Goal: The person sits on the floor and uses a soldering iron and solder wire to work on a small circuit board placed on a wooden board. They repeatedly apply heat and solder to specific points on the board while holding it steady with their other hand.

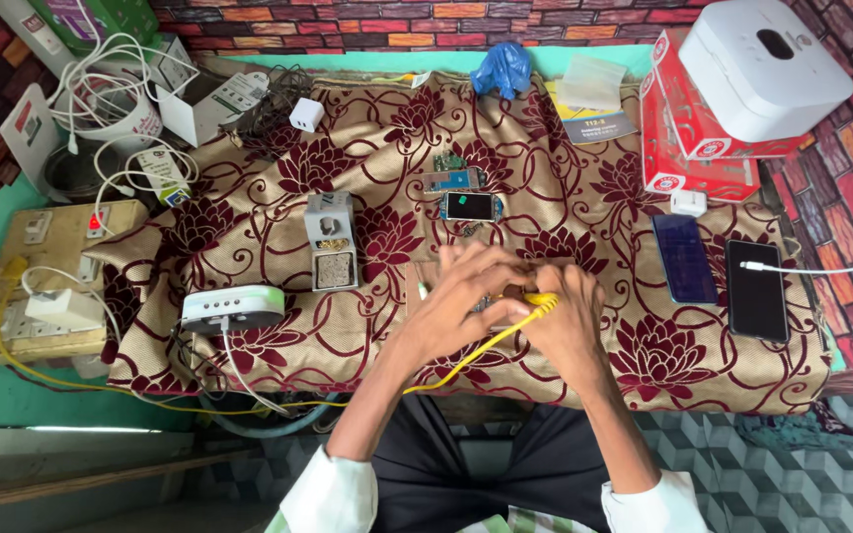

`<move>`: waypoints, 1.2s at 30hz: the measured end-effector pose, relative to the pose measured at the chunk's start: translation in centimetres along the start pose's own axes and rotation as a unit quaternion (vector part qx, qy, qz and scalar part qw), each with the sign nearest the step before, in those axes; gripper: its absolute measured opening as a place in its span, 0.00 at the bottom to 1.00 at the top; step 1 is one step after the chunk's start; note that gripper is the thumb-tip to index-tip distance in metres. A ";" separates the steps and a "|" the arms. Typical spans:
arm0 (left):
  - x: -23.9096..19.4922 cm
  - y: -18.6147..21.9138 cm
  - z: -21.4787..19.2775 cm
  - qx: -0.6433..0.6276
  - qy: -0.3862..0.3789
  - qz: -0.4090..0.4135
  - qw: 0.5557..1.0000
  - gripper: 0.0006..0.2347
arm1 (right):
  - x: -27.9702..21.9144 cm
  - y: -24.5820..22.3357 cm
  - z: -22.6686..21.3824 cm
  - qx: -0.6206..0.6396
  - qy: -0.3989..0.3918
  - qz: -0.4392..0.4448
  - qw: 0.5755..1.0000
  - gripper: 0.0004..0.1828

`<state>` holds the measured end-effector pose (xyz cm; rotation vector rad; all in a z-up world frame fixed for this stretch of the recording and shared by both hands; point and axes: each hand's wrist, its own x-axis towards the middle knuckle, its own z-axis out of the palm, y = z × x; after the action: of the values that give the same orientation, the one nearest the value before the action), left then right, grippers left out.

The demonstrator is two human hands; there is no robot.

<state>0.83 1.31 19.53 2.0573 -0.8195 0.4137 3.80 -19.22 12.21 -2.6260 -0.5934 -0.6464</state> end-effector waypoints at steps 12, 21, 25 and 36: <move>2.7 0.6 0.4 -0.039 0.025 0.069 0.997 0.09 | 3.5 -3.0 -4.8 0.006 -0.113 0.087 0.990 0.19; 2.2 0.2 0.3 0.016 0.031 0.012 0.999 0.08 | -8.9 -5.3 -8.8 -0.080 -0.187 0.215 0.955 0.73; 2.1 -0.5 0.4 0.016 0.047 0.012 0.999 0.07 | -21.3 -3.0 -1.4 -0.252 -0.173 0.088 0.948 0.55; 1.3 0.0 1.1 -0.016 0.069 0.017 0.997 0.09 | -19.1 -2.5 -1.2 0.099 0.288 0.070 0.950 0.50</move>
<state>1.83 -0.12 19.60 1.9634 -0.7732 0.5524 -13.16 -23.47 4.16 -2.1175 -0.2704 -1.1745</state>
